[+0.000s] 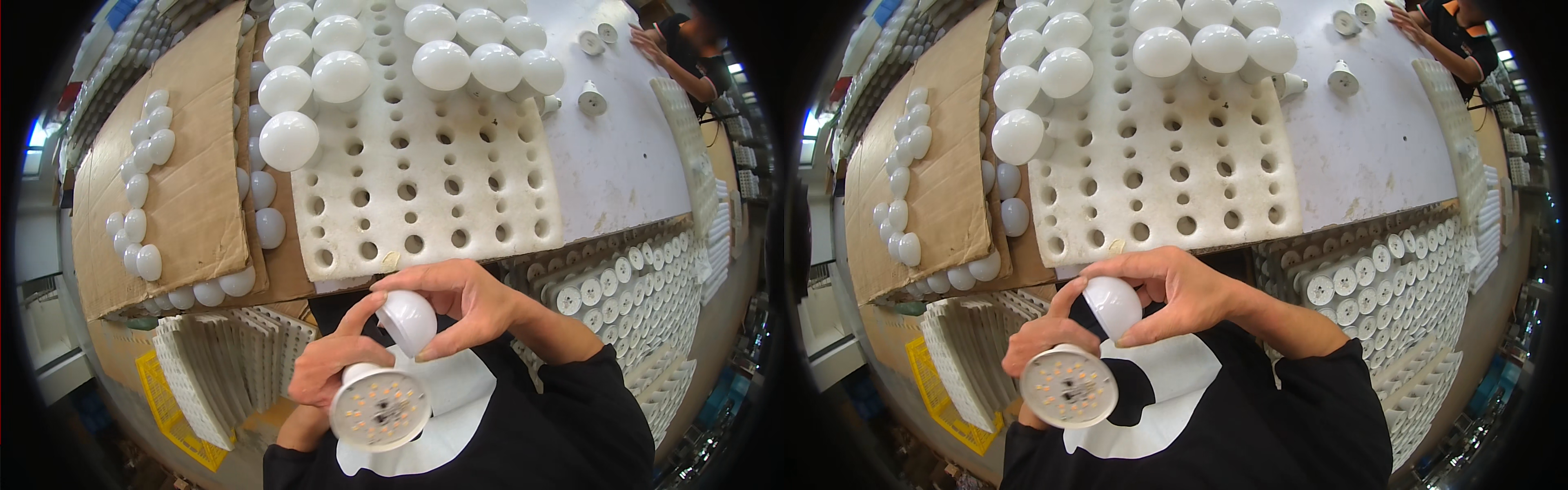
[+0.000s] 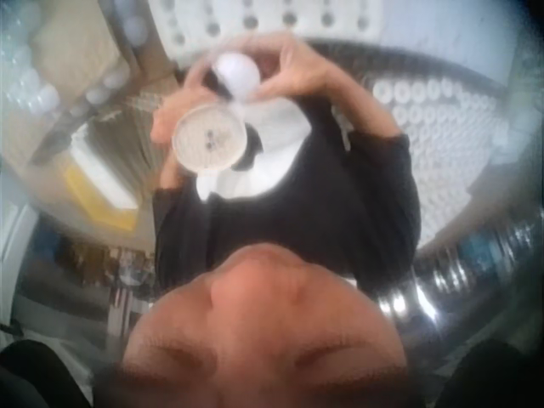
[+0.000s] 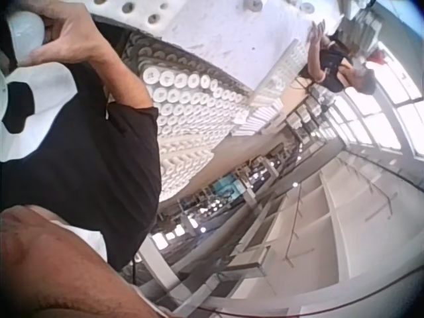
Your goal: The person assembles LED light bulbs by pressing bulb covers onto the light bulb bases by hand and placing the completed bulbs into a foam tray.
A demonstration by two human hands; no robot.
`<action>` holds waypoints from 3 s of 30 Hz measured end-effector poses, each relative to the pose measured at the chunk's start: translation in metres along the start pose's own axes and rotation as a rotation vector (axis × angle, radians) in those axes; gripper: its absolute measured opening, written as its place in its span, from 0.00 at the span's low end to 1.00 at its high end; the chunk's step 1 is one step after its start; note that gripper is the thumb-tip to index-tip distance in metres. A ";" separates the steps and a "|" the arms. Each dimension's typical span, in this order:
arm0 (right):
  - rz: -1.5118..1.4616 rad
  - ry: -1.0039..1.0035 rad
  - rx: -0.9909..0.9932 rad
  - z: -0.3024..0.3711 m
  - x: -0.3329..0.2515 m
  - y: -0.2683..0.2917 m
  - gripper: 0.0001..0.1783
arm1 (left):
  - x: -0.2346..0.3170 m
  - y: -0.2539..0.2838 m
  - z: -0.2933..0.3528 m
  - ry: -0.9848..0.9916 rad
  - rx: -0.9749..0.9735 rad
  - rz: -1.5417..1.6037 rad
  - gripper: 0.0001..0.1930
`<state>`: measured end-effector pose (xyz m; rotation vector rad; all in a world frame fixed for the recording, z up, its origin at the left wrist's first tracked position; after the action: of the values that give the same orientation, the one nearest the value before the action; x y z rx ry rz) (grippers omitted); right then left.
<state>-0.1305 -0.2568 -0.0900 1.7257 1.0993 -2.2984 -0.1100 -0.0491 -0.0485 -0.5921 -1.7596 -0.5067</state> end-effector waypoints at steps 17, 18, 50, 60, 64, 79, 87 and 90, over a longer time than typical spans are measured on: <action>0.085 0.006 0.216 0.001 -0.005 0.004 0.36 | 0.040 -0.001 0.033 0.297 -0.244 0.450 0.25; 0.136 0.067 0.226 0.004 -0.009 0.007 0.37 | 0.044 -0.006 0.027 0.268 -0.221 0.343 0.22; -0.147 0.173 0.307 0.048 -0.035 0.051 0.42 | -0.063 -0.009 -0.051 0.075 0.092 -0.119 0.19; -0.043 0.039 0.377 0.047 -0.031 0.048 0.42 | -0.057 -0.011 -0.048 -0.024 0.037 -0.324 0.13; -0.048 0.058 0.343 0.045 -0.032 0.046 0.37 | -0.057 -0.012 -0.049 -0.021 0.026 -0.350 0.12; 0.346 -0.165 0.309 0.039 -0.032 0.032 0.38 | -0.067 -0.014 -0.041 -0.057 -0.112 -0.526 0.11; 0.185 -0.076 0.429 0.030 -0.014 0.022 0.29 | -0.062 -0.019 -0.036 -0.058 -0.128 -0.529 0.13; 0.105 -0.088 0.431 0.026 -0.003 0.025 0.26 | -0.063 -0.021 -0.034 -0.024 -0.117 -0.507 0.12</action>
<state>-0.1395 -0.2919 -0.0969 1.7318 0.5079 -2.6543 -0.0840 -0.0945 -0.1017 -0.2240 -1.9135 -0.9600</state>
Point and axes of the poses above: each hand's wrist, its own z-axis away from the middle knuckle, its own y-axis out of the back of the hand, x = y × z, the point moved 1 cm from there along -z, towards the middle knuckle, and after that the axes turned 9 degrees about z, right-handed, at the moved point
